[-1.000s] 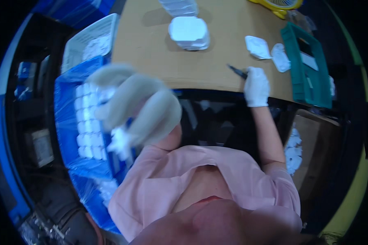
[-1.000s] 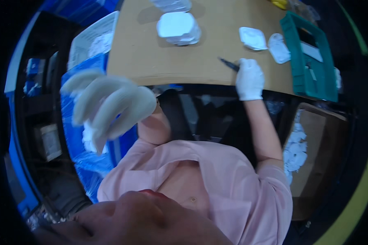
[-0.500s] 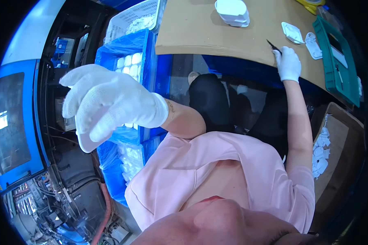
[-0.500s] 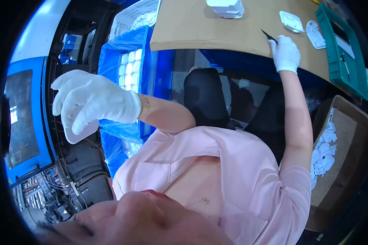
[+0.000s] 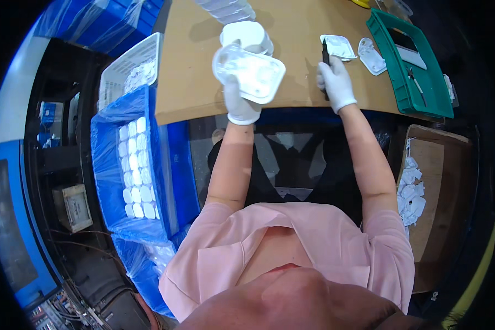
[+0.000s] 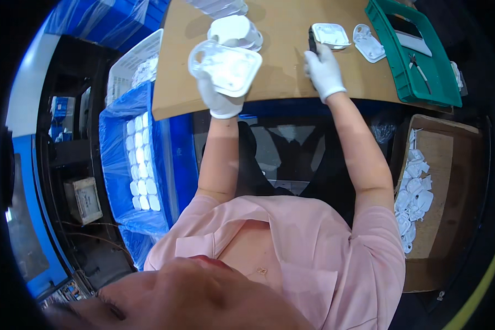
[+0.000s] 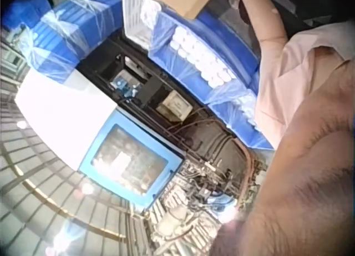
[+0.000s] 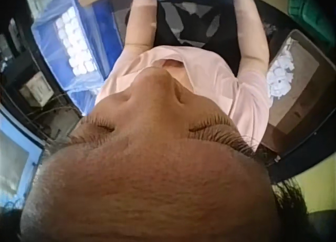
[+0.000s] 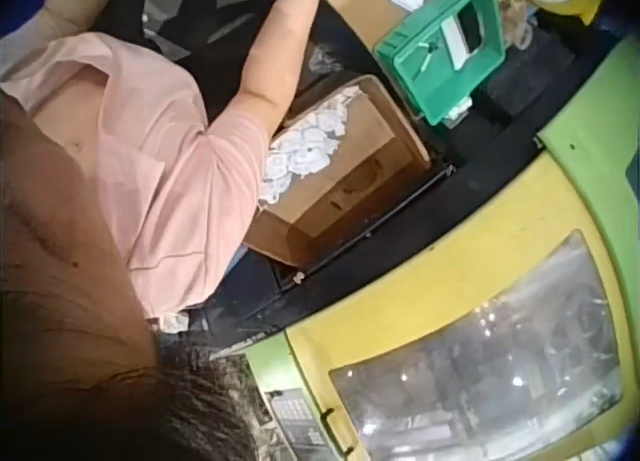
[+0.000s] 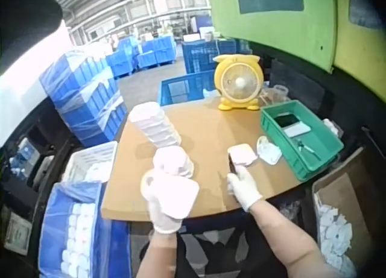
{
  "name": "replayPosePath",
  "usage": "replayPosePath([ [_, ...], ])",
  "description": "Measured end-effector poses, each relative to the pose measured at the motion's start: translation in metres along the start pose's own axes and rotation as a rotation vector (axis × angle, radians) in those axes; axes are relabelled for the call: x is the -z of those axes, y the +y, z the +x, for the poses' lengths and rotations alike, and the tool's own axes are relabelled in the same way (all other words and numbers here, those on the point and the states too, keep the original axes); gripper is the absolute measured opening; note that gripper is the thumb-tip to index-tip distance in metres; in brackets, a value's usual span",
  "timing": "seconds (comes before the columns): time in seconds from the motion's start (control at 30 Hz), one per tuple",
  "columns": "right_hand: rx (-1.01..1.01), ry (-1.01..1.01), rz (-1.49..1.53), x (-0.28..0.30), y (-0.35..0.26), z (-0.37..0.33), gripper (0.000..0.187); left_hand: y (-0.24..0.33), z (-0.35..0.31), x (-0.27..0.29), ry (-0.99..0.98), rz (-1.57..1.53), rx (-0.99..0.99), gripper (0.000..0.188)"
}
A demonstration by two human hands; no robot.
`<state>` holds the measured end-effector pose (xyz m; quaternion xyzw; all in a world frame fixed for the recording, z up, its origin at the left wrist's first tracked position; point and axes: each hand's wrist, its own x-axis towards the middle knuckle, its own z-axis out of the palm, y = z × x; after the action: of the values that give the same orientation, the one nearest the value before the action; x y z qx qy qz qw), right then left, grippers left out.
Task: Inspecting, marking with a pen, and sorting small white plastic components at a workstation.
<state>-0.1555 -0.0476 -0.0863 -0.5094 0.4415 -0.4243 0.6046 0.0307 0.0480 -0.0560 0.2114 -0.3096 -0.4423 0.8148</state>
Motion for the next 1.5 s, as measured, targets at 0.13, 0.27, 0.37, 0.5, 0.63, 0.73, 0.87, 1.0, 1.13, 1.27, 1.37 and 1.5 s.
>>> replayPosePath([
  [0.13,0.095,-0.033,0.139,-0.021,-0.003,0.015,0.024,-0.045,-0.001,0.021,-0.088,0.119,0.105,0.077],
  [0.27,0.058,-0.067,0.327,-0.03,0.001,0.03,0.022,-0.052,0.001,0.018,0.078,0.059,0.192,0.073],
  [0.37,0.02,-0.088,0.406,-0.034,-0.001,0.032,0.019,-0.043,-0.001,0.018,0.072,0.139,0.159,0.076],
  [0.5,-0.014,-0.18,0.349,-0.029,0.005,0.031,0.026,-0.039,-0.002,0.028,0.04,0.16,0.139,0.079],
  [0.63,0.062,-0.419,0.27,-0.028,0.004,0.028,0.036,-0.031,-0.003,0.057,0.075,-0.423,0.227,0.082],
  [0.73,0.03,-0.73,0.092,-0.017,0.007,0.029,0.036,-0.008,0.005,0.054,-0.129,-0.558,0.211,0.09],
  [0.87,-0.12,-1.359,0.133,-0.006,-0.009,0.021,0.039,0.034,0.008,0.047,-0.18,-0.298,-0.069,0.092],
  [1.0,0.005,-0.749,0.387,-0.015,0.001,0.02,0.045,0.05,0.007,0.047,-0.136,-0.254,-0.15,0.084],
  [1.13,-0.217,-0.686,0.324,-0.044,0.012,0.007,0.042,0.07,0.011,0.05,-0.02,-0.166,-0.245,0.08],
  [1.27,-0.388,-1.1,0.401,-0.099,0.017,-0.035,0.038,0.095,0.008,0.06,0.048,-0.161,-0.373,0.078],
  [1.37,-0.002,-0.814,0.311,-0.115,0.02,-0.023,0.044,0.102,0.006,0.055,-0.029,-0.122,-0.378,0.076],
  [1.5,-0.048,-0.763,0.5,-0.145,0.028,-0.006,0.039,0.099,0.005,0.056,-0.066,-0.128,-0.336,0.076],
])
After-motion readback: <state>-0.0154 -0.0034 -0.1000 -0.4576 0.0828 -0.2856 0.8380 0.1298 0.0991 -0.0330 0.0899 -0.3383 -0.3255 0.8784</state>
